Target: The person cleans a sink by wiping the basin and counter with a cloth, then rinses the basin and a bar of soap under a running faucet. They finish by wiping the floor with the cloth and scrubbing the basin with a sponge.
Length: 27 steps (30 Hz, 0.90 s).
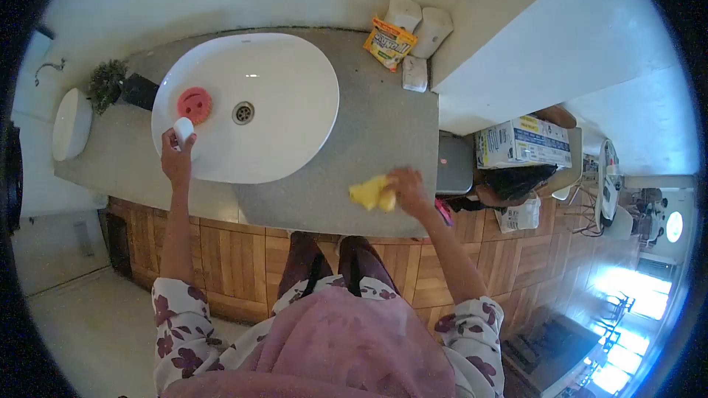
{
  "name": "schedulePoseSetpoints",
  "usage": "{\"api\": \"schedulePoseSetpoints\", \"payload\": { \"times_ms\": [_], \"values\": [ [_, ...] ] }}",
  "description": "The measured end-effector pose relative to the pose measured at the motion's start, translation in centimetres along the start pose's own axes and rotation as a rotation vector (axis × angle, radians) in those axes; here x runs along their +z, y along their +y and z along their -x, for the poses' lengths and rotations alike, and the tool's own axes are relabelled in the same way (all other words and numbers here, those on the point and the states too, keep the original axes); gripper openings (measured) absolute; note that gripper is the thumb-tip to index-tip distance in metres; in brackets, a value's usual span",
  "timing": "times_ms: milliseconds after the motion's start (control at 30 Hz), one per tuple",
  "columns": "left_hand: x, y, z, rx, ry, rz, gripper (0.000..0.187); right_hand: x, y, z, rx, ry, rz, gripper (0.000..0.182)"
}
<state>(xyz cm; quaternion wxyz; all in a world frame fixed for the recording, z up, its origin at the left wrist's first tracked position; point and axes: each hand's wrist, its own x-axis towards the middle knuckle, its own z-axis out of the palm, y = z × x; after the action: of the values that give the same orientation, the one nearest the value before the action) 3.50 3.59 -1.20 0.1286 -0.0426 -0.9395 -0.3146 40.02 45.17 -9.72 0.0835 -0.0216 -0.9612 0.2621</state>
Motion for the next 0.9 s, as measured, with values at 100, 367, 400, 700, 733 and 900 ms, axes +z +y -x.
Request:
{"api": "schedulePoseSetpoints", "payload": {
  "times_ms": [100,367,400,700,733,900],
  "values": [
    [-0.1,0.0,0.0,0.006,-0.001,-0.006,0.054,-2.8,0.5,-4.9,0.090,0.187,0.061,0.046],
    [0.2,-0.6,-0.2,-0.002,0.004,-0.041,0.055,-1.2,1.1,-2.6,0.300,0.114,0.364,0.053],
    [0.2,-0.5,-0.3,-0.004,0.001,-0.030,0.055,-1.1,0.6,-1.5,0.317,0.141,0.381,0.055],
    [0.0,0.0,0.1,0.036,-0.018,-0.011,0.053,1.4,-5.0,4.9,0.705,0.171,0.435,0.062],
    [0.0,0.1,0.1,0.042,-0.023,-0.011,0.053,2.2,-5.6,4.8,0.713,0.173,0.434,0.062],
    [0.1,0.1,0.2,0.003,-0.035,0.025,0.052,6.5,-10.7,4.7,0.929,0.302,0.435,0.065]
  ]
}}
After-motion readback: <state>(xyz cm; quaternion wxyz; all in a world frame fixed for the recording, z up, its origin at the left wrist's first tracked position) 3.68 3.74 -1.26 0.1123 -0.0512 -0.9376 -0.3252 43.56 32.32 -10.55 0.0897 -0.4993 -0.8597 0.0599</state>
